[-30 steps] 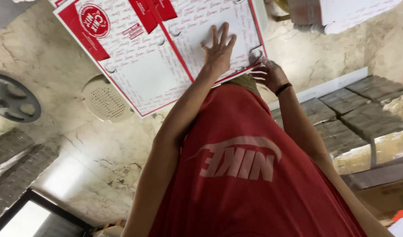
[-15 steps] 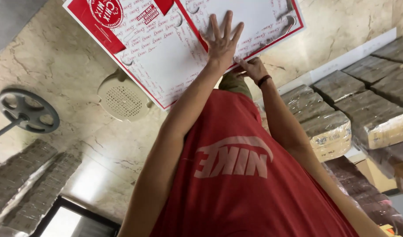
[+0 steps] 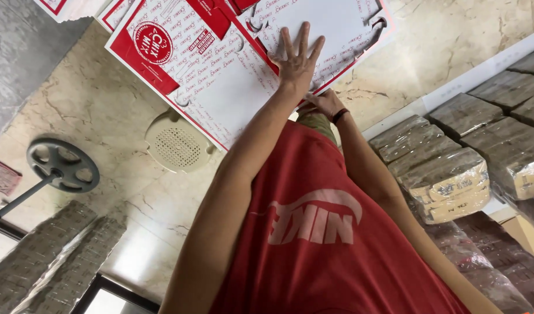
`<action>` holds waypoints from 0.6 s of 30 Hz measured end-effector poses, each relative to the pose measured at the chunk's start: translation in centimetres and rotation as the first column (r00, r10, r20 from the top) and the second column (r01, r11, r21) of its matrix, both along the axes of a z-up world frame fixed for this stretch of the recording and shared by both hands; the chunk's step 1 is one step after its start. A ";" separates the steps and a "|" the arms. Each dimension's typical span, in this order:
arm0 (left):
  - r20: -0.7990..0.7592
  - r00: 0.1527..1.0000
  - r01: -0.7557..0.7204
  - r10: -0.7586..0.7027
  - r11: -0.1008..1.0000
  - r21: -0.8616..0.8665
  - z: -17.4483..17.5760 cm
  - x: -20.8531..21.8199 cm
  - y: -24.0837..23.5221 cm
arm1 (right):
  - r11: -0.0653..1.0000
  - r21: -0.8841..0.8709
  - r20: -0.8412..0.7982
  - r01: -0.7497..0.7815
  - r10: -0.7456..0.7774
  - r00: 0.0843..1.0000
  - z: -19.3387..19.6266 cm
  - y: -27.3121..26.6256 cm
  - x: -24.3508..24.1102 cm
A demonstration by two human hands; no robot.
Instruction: Folding and assembling flat cardboard sheets into boxes by hand.
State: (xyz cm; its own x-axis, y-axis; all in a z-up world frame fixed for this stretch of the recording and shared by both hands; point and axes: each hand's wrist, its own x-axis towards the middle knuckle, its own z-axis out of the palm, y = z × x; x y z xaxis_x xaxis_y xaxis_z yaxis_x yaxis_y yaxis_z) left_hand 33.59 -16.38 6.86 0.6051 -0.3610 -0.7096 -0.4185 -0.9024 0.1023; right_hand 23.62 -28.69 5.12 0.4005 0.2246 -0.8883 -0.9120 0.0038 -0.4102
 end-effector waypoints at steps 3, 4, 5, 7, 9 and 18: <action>0.013 0.998 -0.060 0.059 0.998 0.021 0.3 -0.4 -0.2 | 0.923 -0.375 0.407 -0.083 0.244 0.880 -4.0 0.4 -2.9; 0.024 0.999 -0.043 0.042 0.999 0.030 0.1 -0.6 -0.3 | 0.923 -0.382 0.416 -0.041 0.212 0.884 -3.1 0.7 -3.3; 0.065 0.997 -0.035 0.032 0.998 0.044 -0.2 0.6 -0.2 | 0.923 -0.385 0.452 0.005 0.184 0.873 -2.9 1.1 -2.1; 0.045 0.998 -0.035 0.033 0.998 0.050 1.0 0.5 -0.5 | 0.970 -0.192 0.302 0.150 -0.087 0.949 0.3 2.0 -1.6; 0.007 1.000 -0.029 0.029 0.999 0.046 2.0 0.3 -0.4 | 0.944 -0.037 0.072 0.327 -0.324 0.943 1.8 2.5 -1.9; -0.014 0.999 0.047 -0.046 0.991 0.126 1.9 -0.6 -0.8 | 0.900 -0.406 0.695 0.155 0.194 0.693 -5.6 2.5 -5.8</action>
State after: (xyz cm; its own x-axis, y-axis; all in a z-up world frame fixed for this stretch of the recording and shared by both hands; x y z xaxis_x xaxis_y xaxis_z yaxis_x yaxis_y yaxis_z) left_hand 32.96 -17.14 8.79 0.5816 -0.2961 -0.7577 -0.4599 -0.8880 -0.0061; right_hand 17.84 -26.19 -0.52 0.9380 -0.0658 -0.3403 -0.3421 -0.3335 -0.8785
